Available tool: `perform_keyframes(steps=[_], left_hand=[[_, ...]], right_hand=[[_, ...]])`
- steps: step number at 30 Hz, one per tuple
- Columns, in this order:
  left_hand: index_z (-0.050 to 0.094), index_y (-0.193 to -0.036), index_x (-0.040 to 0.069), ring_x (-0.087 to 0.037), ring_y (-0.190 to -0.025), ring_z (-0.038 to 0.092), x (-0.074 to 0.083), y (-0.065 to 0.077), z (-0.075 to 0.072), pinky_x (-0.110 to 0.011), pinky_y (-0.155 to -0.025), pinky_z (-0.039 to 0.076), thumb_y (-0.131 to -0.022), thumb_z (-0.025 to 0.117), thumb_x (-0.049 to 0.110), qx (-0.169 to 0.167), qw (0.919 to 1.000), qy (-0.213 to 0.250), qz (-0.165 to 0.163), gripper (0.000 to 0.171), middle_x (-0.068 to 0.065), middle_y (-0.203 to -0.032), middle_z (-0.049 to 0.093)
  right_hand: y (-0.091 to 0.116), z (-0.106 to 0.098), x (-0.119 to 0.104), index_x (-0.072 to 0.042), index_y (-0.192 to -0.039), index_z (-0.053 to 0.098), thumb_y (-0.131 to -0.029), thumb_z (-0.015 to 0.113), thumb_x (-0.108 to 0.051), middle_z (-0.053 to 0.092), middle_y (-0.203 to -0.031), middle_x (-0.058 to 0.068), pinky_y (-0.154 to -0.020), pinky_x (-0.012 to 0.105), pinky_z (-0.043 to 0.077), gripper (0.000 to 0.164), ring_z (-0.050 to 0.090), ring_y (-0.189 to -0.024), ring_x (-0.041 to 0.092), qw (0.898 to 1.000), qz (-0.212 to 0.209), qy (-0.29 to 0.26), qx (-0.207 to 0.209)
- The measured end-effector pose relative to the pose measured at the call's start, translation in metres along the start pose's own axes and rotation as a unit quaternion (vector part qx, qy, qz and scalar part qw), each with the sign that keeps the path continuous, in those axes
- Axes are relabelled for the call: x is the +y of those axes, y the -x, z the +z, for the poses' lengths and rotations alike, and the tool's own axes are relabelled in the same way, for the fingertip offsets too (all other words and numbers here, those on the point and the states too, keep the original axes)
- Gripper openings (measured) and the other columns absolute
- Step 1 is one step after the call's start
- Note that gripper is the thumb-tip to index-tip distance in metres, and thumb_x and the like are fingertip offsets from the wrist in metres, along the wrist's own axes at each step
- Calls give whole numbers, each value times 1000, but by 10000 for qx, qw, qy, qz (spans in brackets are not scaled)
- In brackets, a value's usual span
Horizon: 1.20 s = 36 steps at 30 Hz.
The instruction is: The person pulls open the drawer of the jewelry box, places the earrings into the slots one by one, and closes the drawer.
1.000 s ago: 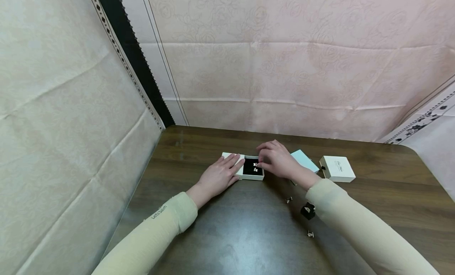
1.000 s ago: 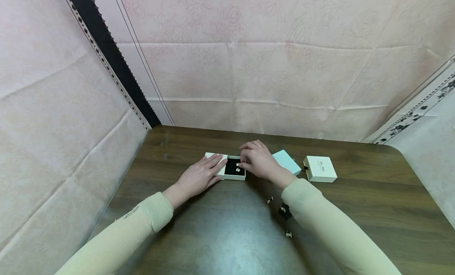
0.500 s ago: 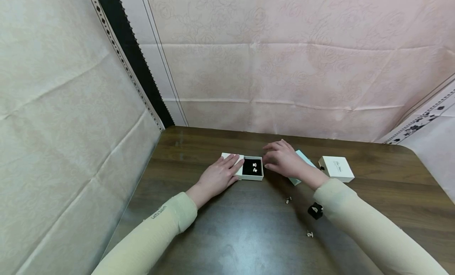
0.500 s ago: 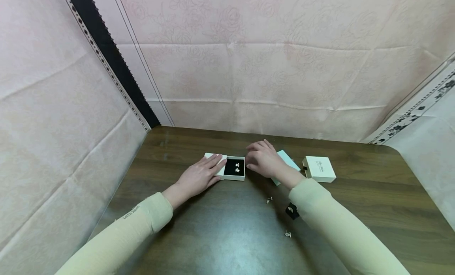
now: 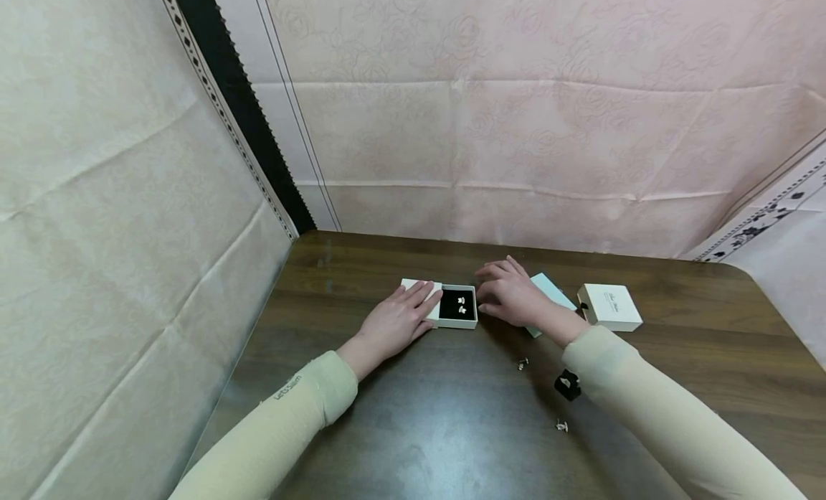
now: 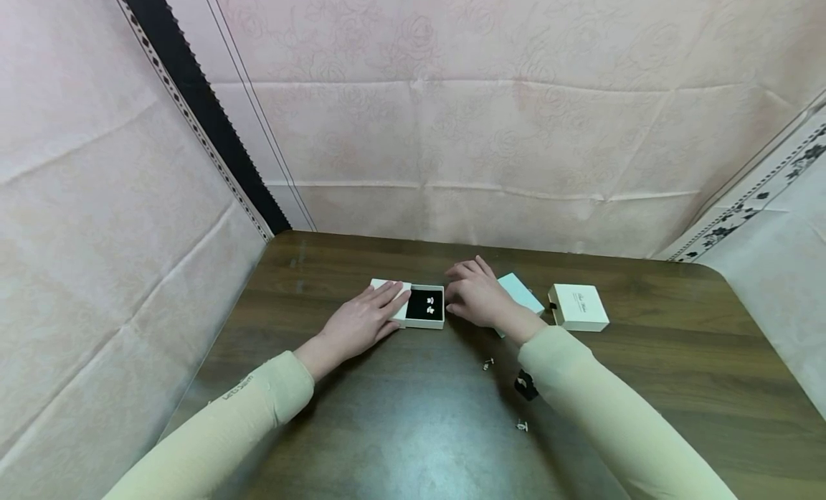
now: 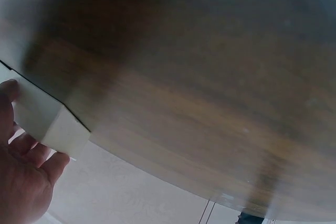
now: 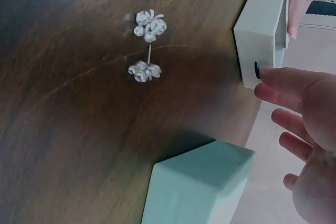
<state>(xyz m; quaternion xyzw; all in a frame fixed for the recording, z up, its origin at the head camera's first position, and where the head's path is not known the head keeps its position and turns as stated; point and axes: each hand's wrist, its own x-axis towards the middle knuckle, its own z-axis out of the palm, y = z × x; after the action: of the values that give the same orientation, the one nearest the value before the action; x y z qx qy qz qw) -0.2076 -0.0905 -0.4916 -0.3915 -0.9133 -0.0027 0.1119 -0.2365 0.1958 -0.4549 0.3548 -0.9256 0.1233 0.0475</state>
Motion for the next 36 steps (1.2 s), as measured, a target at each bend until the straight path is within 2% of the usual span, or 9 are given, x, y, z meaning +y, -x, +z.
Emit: perform_keyframes(steps=[6,14,36], left_hand=[[50,-160,11,-27,-151,48,0,0,1,-48,-119,45,-110,60,39,11,10000,48,-21,58,-14,-164,49],[50,-161,11,-28,-151,48,0,0,1,-47,-119,45,-110,60,39,21,10000,57,-30,59,-15,-164,49],[46,-163,11,-27,-154,44,0,1,-1,-46,-122,42,-111,59,40,-238,9996,111,-110,61,-14,-167,45]], right_hand=[[-2,4,-2,-10,-90,80,-92,83,-12,66,-136,21,-120,76,26,5,54,-134,46,9999,49,68,-151],[-4,8,-3,-14,-79,76,-94,80,-6,67,-135,20,-120,77,26,17,54,-132,45,9999,89,-28,-72],[-15,11,-16,-14,-78,76,-94,82,-9,67,-137,19,-121,76,24,18,54,-133,44,9997,108,-173,-136]])
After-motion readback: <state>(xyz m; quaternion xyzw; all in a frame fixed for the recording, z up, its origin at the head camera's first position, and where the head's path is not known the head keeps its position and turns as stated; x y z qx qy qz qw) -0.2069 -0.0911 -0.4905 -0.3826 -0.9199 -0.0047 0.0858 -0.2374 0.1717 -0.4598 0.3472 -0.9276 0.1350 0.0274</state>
